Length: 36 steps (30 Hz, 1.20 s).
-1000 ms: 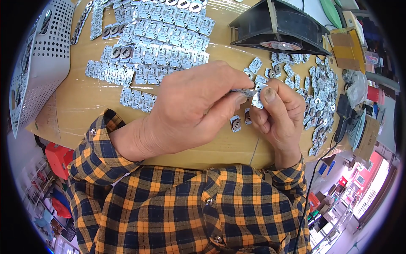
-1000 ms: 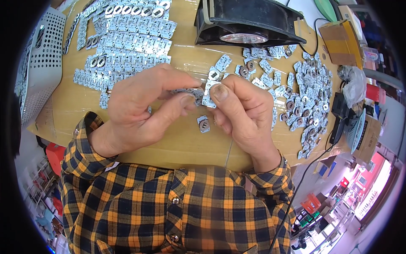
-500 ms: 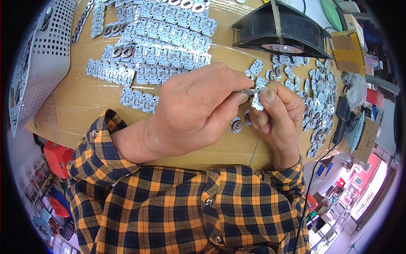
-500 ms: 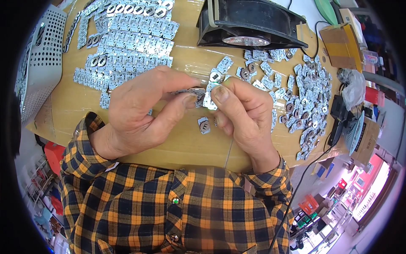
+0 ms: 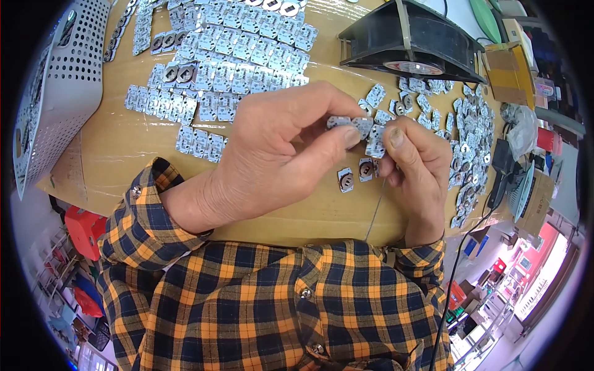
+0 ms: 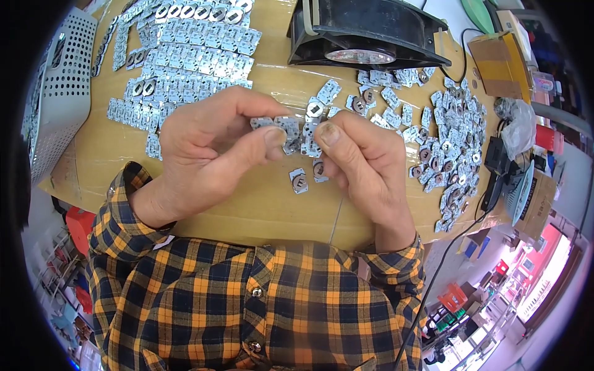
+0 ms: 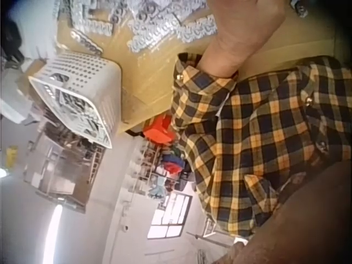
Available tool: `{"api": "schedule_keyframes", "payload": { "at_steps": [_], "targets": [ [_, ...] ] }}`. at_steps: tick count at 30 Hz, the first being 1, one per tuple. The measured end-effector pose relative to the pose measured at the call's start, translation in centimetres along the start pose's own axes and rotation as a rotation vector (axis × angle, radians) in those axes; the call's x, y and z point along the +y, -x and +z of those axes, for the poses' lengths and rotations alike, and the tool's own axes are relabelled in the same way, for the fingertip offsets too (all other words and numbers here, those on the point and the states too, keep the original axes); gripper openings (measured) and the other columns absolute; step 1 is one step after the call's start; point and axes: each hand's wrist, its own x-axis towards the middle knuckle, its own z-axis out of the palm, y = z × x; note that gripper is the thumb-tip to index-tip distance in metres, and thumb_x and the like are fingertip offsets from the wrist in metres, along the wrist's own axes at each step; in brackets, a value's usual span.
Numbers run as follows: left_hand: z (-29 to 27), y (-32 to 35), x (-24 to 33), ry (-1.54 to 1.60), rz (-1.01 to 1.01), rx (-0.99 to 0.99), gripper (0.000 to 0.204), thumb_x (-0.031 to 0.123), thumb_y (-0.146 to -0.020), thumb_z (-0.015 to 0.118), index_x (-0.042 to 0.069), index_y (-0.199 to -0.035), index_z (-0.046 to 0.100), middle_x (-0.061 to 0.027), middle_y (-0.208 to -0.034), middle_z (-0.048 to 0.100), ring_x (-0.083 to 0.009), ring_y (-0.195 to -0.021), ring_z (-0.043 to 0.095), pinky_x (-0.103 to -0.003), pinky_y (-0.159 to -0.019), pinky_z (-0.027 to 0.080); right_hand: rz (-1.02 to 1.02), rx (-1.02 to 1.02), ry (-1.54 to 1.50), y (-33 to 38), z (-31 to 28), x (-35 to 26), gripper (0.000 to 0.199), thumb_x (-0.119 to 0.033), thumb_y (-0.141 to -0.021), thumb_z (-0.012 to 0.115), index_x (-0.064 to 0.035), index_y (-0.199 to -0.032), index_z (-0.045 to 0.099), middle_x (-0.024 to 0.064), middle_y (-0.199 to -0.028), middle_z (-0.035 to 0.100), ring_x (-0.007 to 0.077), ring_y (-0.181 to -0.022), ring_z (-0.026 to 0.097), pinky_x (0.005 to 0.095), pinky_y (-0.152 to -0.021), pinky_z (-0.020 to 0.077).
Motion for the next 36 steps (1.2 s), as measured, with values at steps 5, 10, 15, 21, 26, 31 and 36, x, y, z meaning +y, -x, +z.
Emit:
{"api": "schedule_keyframes", "payload": {
  "at_steps": [5,10,15,21,26,31,36],
  "targets": [
    [0.3,-0.3,-0.4,0.233,-0.060,0.063,0.019,-0.002,-0.093,0.056,-0.005,-0.111,0.061,-0.0073,-0.088,0.067,-0.0090,-0.078,0.065,-0.022,-0.068,0.055,-0.417,0.037,0.570,-0.4,-0.4,0.8,0.018,-0.006,-0.091,0.058,0.0025,-0.076,0.059,0.0048,-0.055,0.049,0.0109,-0.050,0.049,0.0292,-0.047,0.0347],
    [0.2,-0.2,0.4,0.256,-0.218,0.003,0.020,0.000,-0.092,0.058,-0.005,-0.111,0.061,-0.0072,-0.086,0.068,-0.0082,-0.075,0.065,-0.021,-0.063,0.055,-0.300,-0.010,0.636,0.3,-2.2,-0.2,0.020,-0.009,-0.091,0.059,0.0019,-0.073,0.060,0.0042,-0.059,0.052,0.0110,-0.050,0.047,0.0267,-0.048,0.0338],
    [0.2,-0.1,0.5,0.283,-0.187,-0.033,0.019,0.000,-0.091,0.060,-0.005,-0.109,0.063,-0.0069,-0.086,0.068,-0.0076,-0.072,0.065,-0.019,-0.060,0.053,-0.334,-0.050,0.392,0.5,-1.4,-0.4,0.030,-0.018,-0.094,0.056,0.0019,-0.072,0.059,0.0029,-0.060,0.054,0.0092,-0.049,0.046,0.0248,-0.047,0.0329],
    [-0.1,-0.1,0.7,0.235,-0.176,-0.102,0.017,-0.002,-0.090,0.060,-0.005,-0.106,0.064,-0.0063,-0.084,0.068,-0.0070,-0.070,0.065,-0.018,-0.058,0.052,-0.418,-0.123,0.360,0.2,-0.8,0.4,0.032,-0.021,-0.096,0.055,0.0018,-0.074,0.062,0.0024,-0.061,0.056,0.0073,-0.051,0.048,0.0224,-0.047,0.0333],
    [-0.2,-0.2,1.0,0.223,-0.217,-0.075,0.018,-0.004,-0.089,0.060,-0.006,-0.106,0.064,-0.0061,-0.082,0.067,-0.0063,-0.069,0.064,-0.018,-0.058,0.052,-0.350,-0.050,0.331,0.5,-0.7,-0.2,0.033,-0.022,-0.096,0.055,0.0023,-0.074,0.061,0.0040,-0.063,0.058,0.0087,-0.051,0.050,0.0230,-0.047,0.0349],
    [-0.1,-0.1,0.6,0.222,-0.181,-0.075,0.018,-0.004,-0.089,0.060,-0.006,-0.106,0.063,-0.0057,-0.082,0.067,-0.0069,-0.070,0.064,-0.018,-0.059,0.052,-0.356,-0.114,0.394,0.3,-0.7,0.2,0.033,-0.021,-0.096,0.055,0.0024,-0.074,0.061,0.0034,-0.065,0.059,0.0070,-0.053,0.050,0.0216,-0.048,0.0344],
    [-0.2,-0.3,1.1,0.307,-0.261,-0.081,0.018,-0.005,-0.090,0.059,-0.006,-0.106,0.064,-0.0060,-0.085,0.066,-0.0074,-0.071,0.064,-0.018,-0.060,0.053,-0.259,-0.030,0.260,0.9,-1.0,-0.2,0.031,-0.019,-0.094,0.056,0.0034,-0.073,0.060,0.0045,-0.064,0.059,0.0075,-0.052,0.048,0.0226,-0.047,0.0341]
  ]
}}
